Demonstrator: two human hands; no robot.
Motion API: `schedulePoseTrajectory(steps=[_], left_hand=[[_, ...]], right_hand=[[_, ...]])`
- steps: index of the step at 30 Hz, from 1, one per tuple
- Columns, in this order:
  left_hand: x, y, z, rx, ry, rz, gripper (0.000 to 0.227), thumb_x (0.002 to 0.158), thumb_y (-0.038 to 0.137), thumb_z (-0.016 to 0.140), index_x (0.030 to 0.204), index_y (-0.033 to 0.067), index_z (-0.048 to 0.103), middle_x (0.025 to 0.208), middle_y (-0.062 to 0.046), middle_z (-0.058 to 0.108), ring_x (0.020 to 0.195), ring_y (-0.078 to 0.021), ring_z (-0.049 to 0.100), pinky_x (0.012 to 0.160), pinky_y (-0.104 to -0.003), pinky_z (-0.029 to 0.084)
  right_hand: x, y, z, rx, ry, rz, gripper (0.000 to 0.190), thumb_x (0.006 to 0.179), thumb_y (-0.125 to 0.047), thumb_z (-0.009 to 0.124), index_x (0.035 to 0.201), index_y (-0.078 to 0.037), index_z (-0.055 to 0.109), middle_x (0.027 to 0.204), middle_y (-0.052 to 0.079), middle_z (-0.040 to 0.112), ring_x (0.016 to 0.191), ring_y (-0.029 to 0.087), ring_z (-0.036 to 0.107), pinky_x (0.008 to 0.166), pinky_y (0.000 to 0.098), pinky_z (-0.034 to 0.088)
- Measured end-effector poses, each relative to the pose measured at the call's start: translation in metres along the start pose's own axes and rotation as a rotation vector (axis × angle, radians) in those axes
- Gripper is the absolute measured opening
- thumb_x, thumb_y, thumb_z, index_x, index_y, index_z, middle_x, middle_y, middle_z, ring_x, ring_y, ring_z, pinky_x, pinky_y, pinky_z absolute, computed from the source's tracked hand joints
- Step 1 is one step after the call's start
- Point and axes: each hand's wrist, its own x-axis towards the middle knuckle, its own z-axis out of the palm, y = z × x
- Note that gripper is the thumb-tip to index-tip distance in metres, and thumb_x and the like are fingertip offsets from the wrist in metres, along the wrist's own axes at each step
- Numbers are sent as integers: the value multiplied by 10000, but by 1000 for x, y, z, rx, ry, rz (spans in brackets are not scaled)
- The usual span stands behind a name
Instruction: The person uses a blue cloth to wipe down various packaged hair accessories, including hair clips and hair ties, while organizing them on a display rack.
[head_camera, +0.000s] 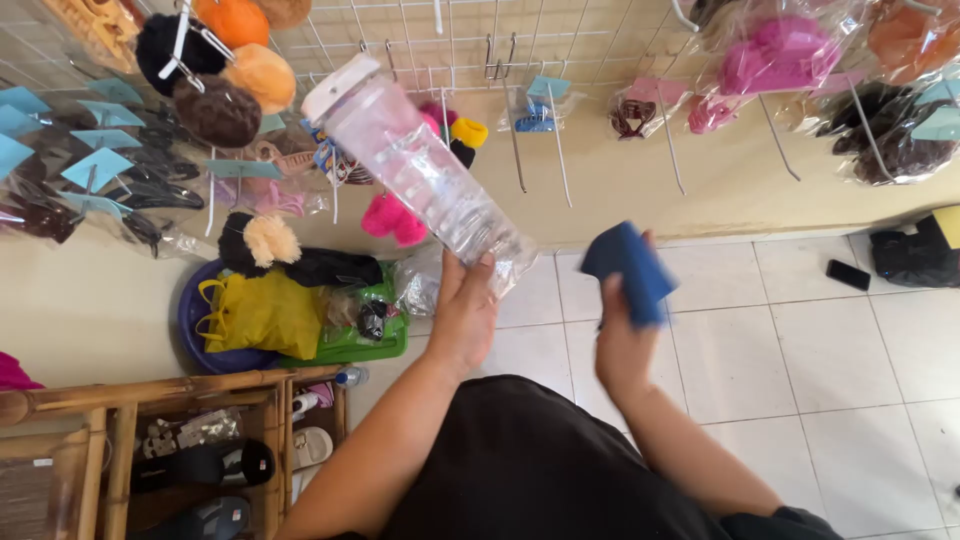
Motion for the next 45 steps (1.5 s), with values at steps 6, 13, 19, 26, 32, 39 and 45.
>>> schedulePoseTrajectory(steps=[6,13,19,26,32,39,45], left_hand=[[-1,-54,-5,242,119,-81,480,1114,178,481,1530,77,262,1405,-76,526,1296,-141,516,1110,-297,438],[-17,-42,9,195,-69,-58,509,1114,132,416,1602,51,299,1374,-84,533,1074,-189,471,850,-316,396],[-12,-62,-10,-6,-82,-169,693,1095,-3,411,1736,199,240,1353,-99,459,1051,-254,402,879,-378,396],[-13,-38,1,-52,-128,-102,579,1025,16,342,1597,96,296,1448,-77,513,1333,-175,511,1144,-348,423],[-16,-53,-15,59,-205,-162,613,1042,19,363,1640,141,302,1370,-51,537,1050,-133,510,901,-288,457],[-10,-20,-5,43,-92,-295,716,1032,133,403,1608,343,32,1484,-20,457,1263,-134,524,1032,-294,470],[-19,-18,-8,184,-314,-318,735,1024,84,466,1646,243,108,1599,7,357,1409,-134,433,1139,-332,410]], right_hand=[[-42,43,16,-186,-595,-468,552,1066,-27,236,1602,24,356,1721,206,274,1637,347,170,1334,449,65],[-5,14,28,-451,-468,-553,518,1082,21,403,1596,24,337,1715,202,270,1641,341,199,1334,463,160],[-17,13,29,-301,-364,-443,523,1082,66,386,1597,49,293,1718,247,195,1618,368,150,1301,464,154],[-27,25,15,-481,-513,-592,525,1057,49,443,1575,26,358,1675,249,332,1618,398,245,1339,519,156],[3,4,26,-558,-474,-683,517,1046,31,482,1556,0,406,1685,239,286,1614,442,169,1320,552,92],[-13,-4,23,-577,-657,-690,540,1041,-24,433,1576,-2,366,1670,243,323,1598,465,218,1303,616,31],[7,-19,36,-683,-617,-803,543,1022,-62,515,1555,-34,417,1667,257,298,1582,475,240,1287,635,52]])
